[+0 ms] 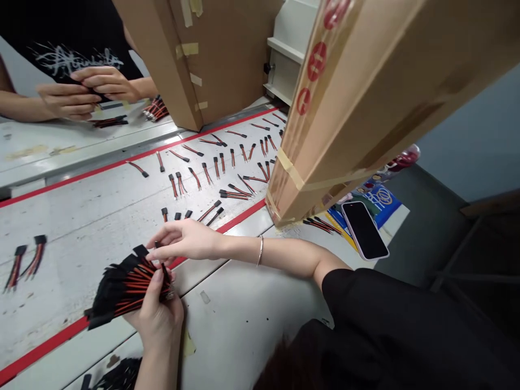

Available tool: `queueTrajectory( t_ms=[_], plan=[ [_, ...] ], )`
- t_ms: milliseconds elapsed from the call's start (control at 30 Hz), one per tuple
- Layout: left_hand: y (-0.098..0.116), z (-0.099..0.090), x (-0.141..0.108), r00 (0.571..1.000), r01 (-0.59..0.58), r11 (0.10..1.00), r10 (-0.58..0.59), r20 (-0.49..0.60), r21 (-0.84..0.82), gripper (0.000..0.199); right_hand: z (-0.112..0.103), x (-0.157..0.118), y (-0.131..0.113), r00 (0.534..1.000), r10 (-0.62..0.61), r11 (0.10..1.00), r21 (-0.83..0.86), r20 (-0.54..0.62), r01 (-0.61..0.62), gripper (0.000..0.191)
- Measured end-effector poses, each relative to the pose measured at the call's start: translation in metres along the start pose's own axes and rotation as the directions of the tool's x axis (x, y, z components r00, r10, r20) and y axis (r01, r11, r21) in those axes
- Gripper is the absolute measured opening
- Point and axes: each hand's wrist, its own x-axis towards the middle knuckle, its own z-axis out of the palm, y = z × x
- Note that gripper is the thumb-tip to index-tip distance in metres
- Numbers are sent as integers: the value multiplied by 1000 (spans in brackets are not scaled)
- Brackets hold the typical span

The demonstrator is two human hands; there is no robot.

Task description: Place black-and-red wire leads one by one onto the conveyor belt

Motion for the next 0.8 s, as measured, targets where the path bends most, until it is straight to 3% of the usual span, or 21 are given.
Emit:
queueTrajectory(
  t_ms=[67,167,233,400,800],
  plan=[
    [-2,6,-3,992,-33,994,19,-127,-107,36,-1,0,1,998,46,992,116,34,-50,26],
    [-8,9,-12,979,-34,991,7,-205,-128,35,-1,-8,0,991,91,980,170,94,-106,35],
    [-13,5,-16,980,4,992,-30,-199,-130,38,-3,-13,0,992,96,985,135,87,-107,36],
    [-23,-9,-27,980,33,998,-22,-197,50,35,-7,-17,4,997,15,1000,24,82,-17,21],
    [-10,-9,-38,995,56,974,-36,-94,218,24,-8,-22,2,998,-16,1000,-20,64,18,20]
  ],
)
